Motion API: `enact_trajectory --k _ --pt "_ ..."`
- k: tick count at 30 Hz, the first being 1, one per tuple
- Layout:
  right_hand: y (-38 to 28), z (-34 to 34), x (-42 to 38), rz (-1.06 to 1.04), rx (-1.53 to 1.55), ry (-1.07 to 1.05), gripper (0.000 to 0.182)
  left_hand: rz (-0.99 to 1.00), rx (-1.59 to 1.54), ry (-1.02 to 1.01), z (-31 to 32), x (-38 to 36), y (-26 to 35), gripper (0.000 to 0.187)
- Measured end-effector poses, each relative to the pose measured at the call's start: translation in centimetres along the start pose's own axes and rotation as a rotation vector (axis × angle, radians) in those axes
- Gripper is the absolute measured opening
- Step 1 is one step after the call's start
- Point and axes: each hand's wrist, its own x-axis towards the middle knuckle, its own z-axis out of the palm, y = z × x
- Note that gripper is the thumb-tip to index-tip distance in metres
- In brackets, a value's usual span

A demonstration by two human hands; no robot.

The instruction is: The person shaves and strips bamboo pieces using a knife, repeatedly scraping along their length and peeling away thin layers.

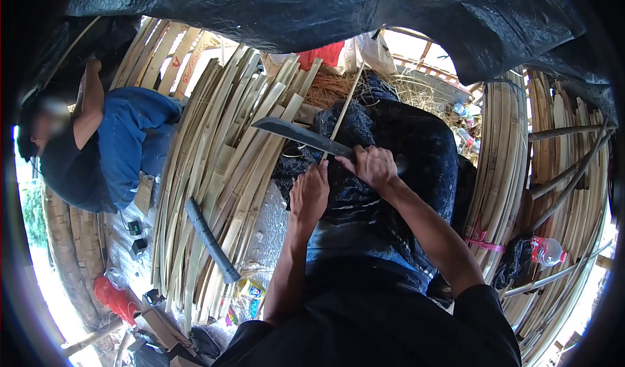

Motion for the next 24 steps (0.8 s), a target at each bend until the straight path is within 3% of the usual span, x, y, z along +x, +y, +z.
enact_trajectory --k 5,8,10,15,19,21,24 --pt "-0.2 0.8 -0.6 -0.010 -0.031 0.172 0.070 0.037 -0.046 0.033 -0.4 -2.1 -0.7 0.053" --pt "-0.2 0.7 -0.2 0.026 -0.004 0.117 0.070 0.103 -0.056 0.090 0.1 -3.6 -2.0 0.049" --pt "0.0 0.3 -0.2 0.029 0.047 -0.039 0.072 0.147 -0.071 0.132 0.1 -4.9 -2.6 0.047" --pt "0.1 -0.1 1.0 0.097 0.050 -0.109 0.076 0.191 -0.026 0.132 -1.8 -10.2 -4.1 0.028" --pt "0.3 -1.0 1.9 0.142 0.087 -0.196 0.076 0.182 -0.001 0.127 -3.6 -15.3 -4.8 0.025" --pt "0.3 -0.8 1.8 0.137 0.076 -0.186 0.076 0.051 -0.040 0.042 -4.9 -17.5 -4.6 0.025" --pt "0.2 -0.7 1.7 0.125 0.060 -0.170 0.077 0.020 -0.050 0.003 -6.8 -20.2 -4.4 0.025"
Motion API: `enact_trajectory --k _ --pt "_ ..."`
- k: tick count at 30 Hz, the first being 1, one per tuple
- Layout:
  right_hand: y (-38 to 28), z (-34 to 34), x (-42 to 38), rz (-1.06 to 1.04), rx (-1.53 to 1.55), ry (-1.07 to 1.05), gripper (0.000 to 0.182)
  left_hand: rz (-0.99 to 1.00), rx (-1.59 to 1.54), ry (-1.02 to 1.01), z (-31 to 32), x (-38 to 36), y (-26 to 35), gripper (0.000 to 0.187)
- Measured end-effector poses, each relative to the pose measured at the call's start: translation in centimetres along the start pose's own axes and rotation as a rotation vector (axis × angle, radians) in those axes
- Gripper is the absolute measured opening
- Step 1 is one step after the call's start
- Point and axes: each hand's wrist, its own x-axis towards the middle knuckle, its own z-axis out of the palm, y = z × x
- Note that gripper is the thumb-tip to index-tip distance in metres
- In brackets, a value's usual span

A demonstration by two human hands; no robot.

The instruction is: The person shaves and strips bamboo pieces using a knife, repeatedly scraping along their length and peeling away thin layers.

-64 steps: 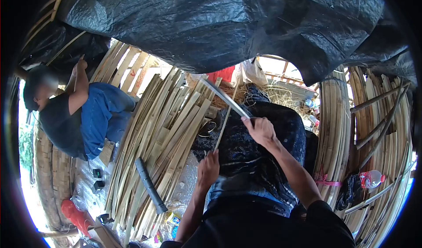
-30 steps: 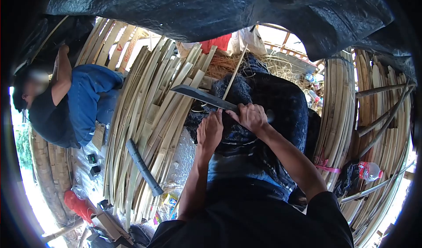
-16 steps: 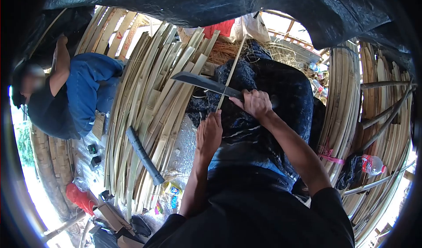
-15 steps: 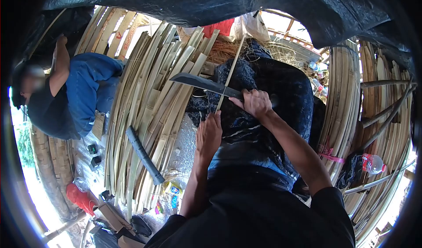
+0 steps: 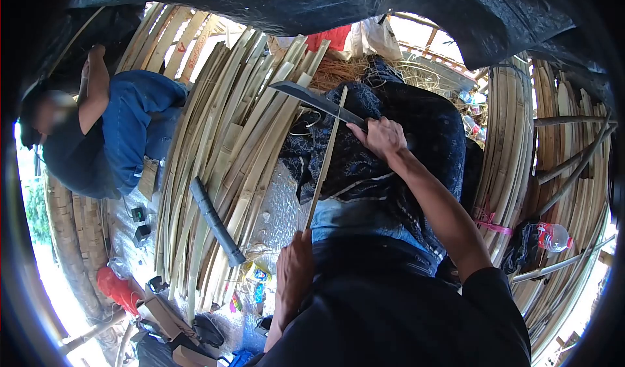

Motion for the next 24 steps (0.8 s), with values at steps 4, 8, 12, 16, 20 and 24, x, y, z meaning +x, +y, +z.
enact_trajectory --k 4,8,12,16,20,24 --pt "0.0 0.4 0.4 0.015 0.005 0.062 0.078 -0.037 0.043 -0.017 -3.7 -2.9 1.1 0.029" --pt "-0.1 0.0 1.3 0.069 0.034 0.018 0.080 -0.309 0.067 -0.167 -6.2 -5.1 1.1 0.036" --pt "0.0 -0.4 1.2 0.058 0.051 0.035 0.081 -0.284 0.054 -0.126 -5.5 -5.5 -1.8 0.033" --pt "2.6 1.1 3.1 0.132 0.216 -0.012 0.087 -0.184 -0.158 -0.024 -3.9 -0.7 -2.3 0.033" --pt "3.9 -3.4 4.3 0.443 0.928 -0.260 0.090 -0.167 -0.187 0.006 -1.9 5.3 -1.8 0.038" --pt "5.2 -6.1 2.7 0.574 1.391 -0.178 0.078 -0.023 -0.259 0.060 -0.1 10.9 1.1 0.037"
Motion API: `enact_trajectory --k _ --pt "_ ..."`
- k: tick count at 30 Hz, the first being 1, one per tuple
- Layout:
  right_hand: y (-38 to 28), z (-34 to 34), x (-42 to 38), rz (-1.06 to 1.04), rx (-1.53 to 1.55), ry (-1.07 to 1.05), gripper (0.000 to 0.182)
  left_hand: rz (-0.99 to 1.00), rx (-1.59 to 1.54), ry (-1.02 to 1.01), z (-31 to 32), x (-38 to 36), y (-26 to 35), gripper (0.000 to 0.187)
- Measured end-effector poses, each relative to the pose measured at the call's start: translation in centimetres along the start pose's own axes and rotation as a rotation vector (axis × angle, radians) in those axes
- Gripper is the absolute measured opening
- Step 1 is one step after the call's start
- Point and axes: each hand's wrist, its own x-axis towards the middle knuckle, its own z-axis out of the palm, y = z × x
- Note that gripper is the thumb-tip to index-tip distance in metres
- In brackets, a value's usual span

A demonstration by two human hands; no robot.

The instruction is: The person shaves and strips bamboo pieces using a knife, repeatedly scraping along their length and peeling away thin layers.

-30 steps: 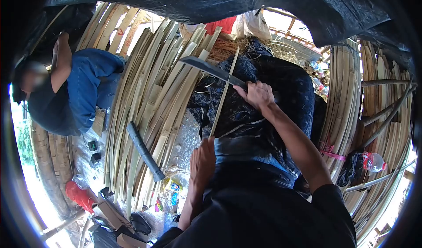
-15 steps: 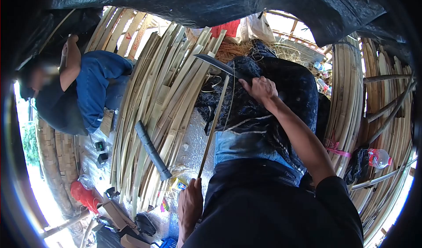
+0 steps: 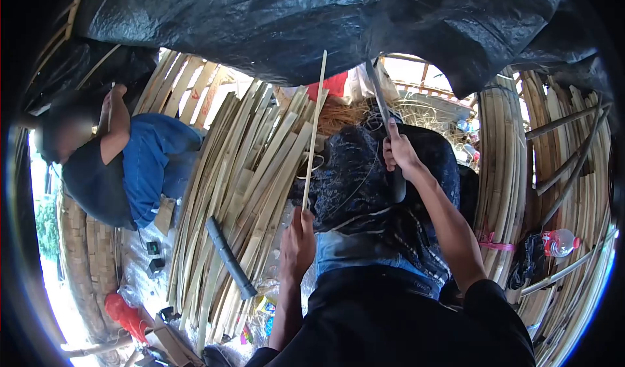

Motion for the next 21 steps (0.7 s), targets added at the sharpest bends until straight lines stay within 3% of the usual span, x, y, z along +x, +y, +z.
enact_trajectory --k 2,3,6,8,9,10,11,12,16,17,21 --pt "0.8 -0.9 -0.1 -0.011 -0.022 0.054 0.081 -0.057 -0.019 -0.041 0.8 1.6 1.6 0.035" --pt "1.3 -1.3 -0.3 -0.186 -0.246 0.156 0.076 0.138 0.049 0.019 2.1 2.4 0.6 0.034" --pt "0.1 0.1 -3.7 -0.410 -0.646 0.300 0.055 0.348 0.103 0.074 4.0 4.1 1.8 0.030" --pt "0.3 1.0 -4.7 -0.629 -0.753 0.300 0.048 0.133 0.043 -0.063 4.7 4.9 2.9 0.029" --pt "1.4 1.9 -4.5 -0.692 -0.742 0.333 0.051 0.348 0.118 0.057 6.5 5.2 0.7 0.032" --pt "2.5 2.8 -4.2 -0.754 -0.733 0.366 0.056 0.348 0.117 0.055 6.7 5.4 1.1 0.032" --pt "3.7 3.6 -3.9 -0.894 -0.926 0.419 0.059 0.217 0.125 -0.009 6.7 5.5 1.8 0.033" --pt "4.7 4.1 -3.5 -0.907 -1.022 0.398 0.062 0.084 0.133 -0.070 6.7 5.6 2.4 0.034" --pt "4.9 6.1 -3.3 -0.804 -1.158 0.235 0.070 0.017 0.060 -0.083 7.0 6.3 0.8 0.037" --pt "4.7 6.3 -3.1 -0.808 -1.194 0.193 0.070 0.100 0.078 -0.036 7.2 6.8 0.0 0.039" --pt "5.0 5.8 -2.5 -0.867 -1.279 0.118 0.070 0.051 0.018 -0.072 7.5 7.6 -1.1 0.038"
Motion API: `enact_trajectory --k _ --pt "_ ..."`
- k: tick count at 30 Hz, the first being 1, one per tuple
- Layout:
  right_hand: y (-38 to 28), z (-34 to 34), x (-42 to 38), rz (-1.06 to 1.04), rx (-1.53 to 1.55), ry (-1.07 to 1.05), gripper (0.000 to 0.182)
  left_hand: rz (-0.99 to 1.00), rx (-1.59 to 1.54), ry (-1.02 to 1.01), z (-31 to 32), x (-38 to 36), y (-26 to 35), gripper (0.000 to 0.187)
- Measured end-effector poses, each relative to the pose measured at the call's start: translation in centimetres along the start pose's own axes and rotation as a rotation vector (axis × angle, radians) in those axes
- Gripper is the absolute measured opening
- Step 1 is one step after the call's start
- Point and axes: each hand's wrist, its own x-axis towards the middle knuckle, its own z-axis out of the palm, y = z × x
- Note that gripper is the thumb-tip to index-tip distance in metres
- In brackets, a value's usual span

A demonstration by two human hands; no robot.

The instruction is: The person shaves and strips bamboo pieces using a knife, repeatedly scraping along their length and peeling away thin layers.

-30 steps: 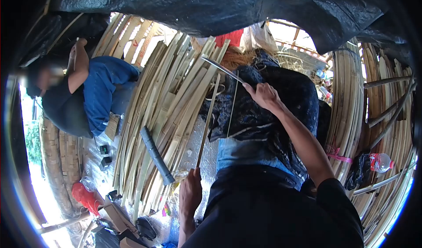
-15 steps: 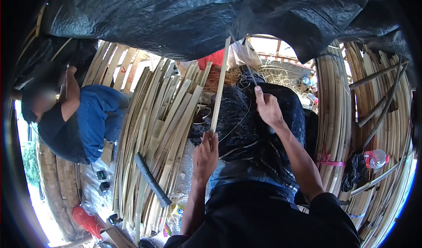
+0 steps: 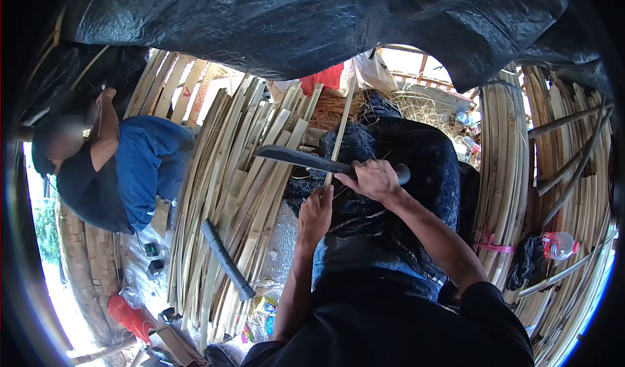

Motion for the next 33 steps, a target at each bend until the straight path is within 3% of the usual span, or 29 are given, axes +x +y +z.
enact_trajectory --k 2,6,8,10,15,16,17,20,27,33 --pt "0.7 0.4 -0.4 -0.006 -0.059 0.007 0.070 0.361 0.210 0.103 0.7 0.2 -0.9 0.037" --pt "1.7 1.1 -0.9 0.023 -0.132 -0.030 0.070 0.358 0.330 0.109 1.1 -0.9 -0.7 0.035" --pt "1.8 1.7 -0.6 0.049 -0.135 -0.038 0.070 0.140 0.133 0.043 0.7 -1.9 -1.2 0.033" --pt "2.1 2.2 -0.2 0.102 -0.121 -0.068 0.072 0.161 0.101 0.049 -0.1 -3.6 -1.6 0.032" --pt "2.1 2.1 -0.1 0.093 -0.120 -0.106 0.075 -0.113 -0.012 -0.083 -3.7 -8.1 1.0 0.032" --pt "2.0 1.9 0.0 0.106 -0.113 -0.134 0.075 0.002 0.038 -0.013 -3.9 -9.1 0.9 0.032" --pt "2.0 1.7 0.1 0.120 -0.107 -0.162 0.076 -0.004 0.041 -0.014 -4.4 -10.1 0.8 0.032" --pt "1.8 1.0 0.4 0.149 -0.085 -0.236 0.077 -0.303 -0.018 -0.160 -6.1 -13.3 0.8 0.033" --pt "1.5 0.8 0.6 0.185 -0.070 -0.289 0.080 -0.271 -0.050 -0.152 -9.7 -21.6 -2.7 0.031" --pt "2.1 0.8 1.8 0.226 -0.075 -0.169 0.080 -0.328 -0.047 -0.238 -11.3 -24.6 -8.0 0.039"
